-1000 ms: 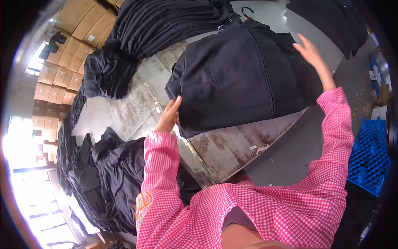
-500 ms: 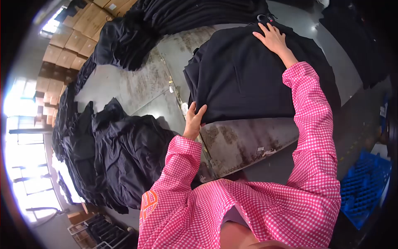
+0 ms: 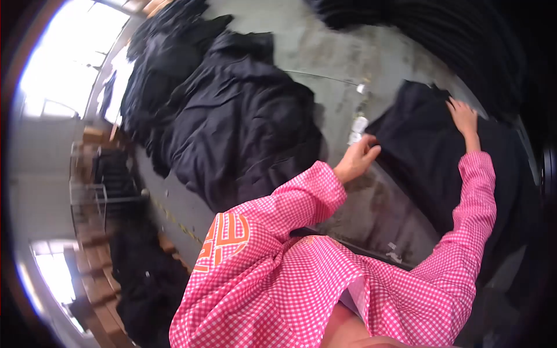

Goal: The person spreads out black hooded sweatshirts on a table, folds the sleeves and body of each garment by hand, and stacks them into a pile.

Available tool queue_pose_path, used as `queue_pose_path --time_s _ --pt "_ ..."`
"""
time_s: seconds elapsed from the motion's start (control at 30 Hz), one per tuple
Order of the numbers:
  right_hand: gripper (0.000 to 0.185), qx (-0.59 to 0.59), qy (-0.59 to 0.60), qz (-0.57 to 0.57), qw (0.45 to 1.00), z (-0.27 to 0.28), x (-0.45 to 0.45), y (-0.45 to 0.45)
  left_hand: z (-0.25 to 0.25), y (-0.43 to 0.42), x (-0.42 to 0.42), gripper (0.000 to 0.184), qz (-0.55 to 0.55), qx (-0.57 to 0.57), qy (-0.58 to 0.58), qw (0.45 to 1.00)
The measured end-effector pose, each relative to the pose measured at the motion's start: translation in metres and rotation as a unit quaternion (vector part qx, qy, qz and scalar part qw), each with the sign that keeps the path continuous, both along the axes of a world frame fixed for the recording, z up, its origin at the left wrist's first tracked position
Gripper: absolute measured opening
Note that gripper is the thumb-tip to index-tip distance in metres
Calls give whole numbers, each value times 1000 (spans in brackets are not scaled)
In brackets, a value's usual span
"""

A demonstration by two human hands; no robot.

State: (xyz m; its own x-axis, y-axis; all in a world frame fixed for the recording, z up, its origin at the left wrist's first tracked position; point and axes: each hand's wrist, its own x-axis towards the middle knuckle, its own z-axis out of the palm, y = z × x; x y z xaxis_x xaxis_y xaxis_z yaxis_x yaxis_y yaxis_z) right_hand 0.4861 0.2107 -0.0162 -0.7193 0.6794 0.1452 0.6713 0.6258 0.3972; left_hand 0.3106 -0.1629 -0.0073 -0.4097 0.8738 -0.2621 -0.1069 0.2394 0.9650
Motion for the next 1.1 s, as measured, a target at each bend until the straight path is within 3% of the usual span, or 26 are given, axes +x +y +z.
queue_pose_path --time_s 0.03,0.1,0.2,0.27,0.33,0.37,0.43,0.5,0.53,0.6,0.7,0.77,0.87,0.93,1.0,1.03,1.1 --pt "44 7 -6 26 1000 -2 -19 1 7 -27 -14 25 39 2 7 999" --pt "42 26 -27 39 999 -1 5 9 19 -72 -25 20 -30 -13 -2 999" --pt "42 -2 -27 17 999 15 18 8 29 -146 -53 20 7 -94 8 996" --pt "43 -45 -117 -35 991 36 15 11 25 -195 -77 21 63 -92 43 993" --pt "41 131 32 -32 990 22 15 32 37 -231 -105 22 104 -142 40 984" --pt "41 133 29 -33 990 35 -8 14 34 -248 -123 20 130 -154 60 978" --pt "39 -47 204 49 977 57 -74 -42 26 -282 -167 19 175 -152 92 968" --pt "32 -223 269 105 931 52 -140 -125 12 -307 -226 15 185 -146 164 958" --pt "32 -263 256 128 921 48 -170 -169 5 -313 -255 15 174 -140 162 961" --pt "32 -307 239 183 903 54 -223 -228 -6 -309 -315 12 152 -53 320 934" --pt "36 -346 216 130 904 52 -308 -262 -19 -289 -381 12 140 -31 381 913" --pt "43 -293 263 199 897 50 -370 -270 -29 -266 -402 19 127 44 508 850" --pt "63 -188 311 207 908 26 -481 -271 -49 -241 -424 32 113 36 561 819" --pt "62 -157 335 145 918 9 -559 -275 -57 -224 -453 44 111 1 649 753" --pt "45 -162 263 67 949 3 -593 -277 -71 -212 -487 45 112 -7 653 749" --pt "45 -163 258 63 950 2 -602 -264 -79 -205 -499 47 111 -19 661 742" --pt "34 -128 367 86 917 5 -606 -225 -94 -193 -514 50 109 -43 676 727"
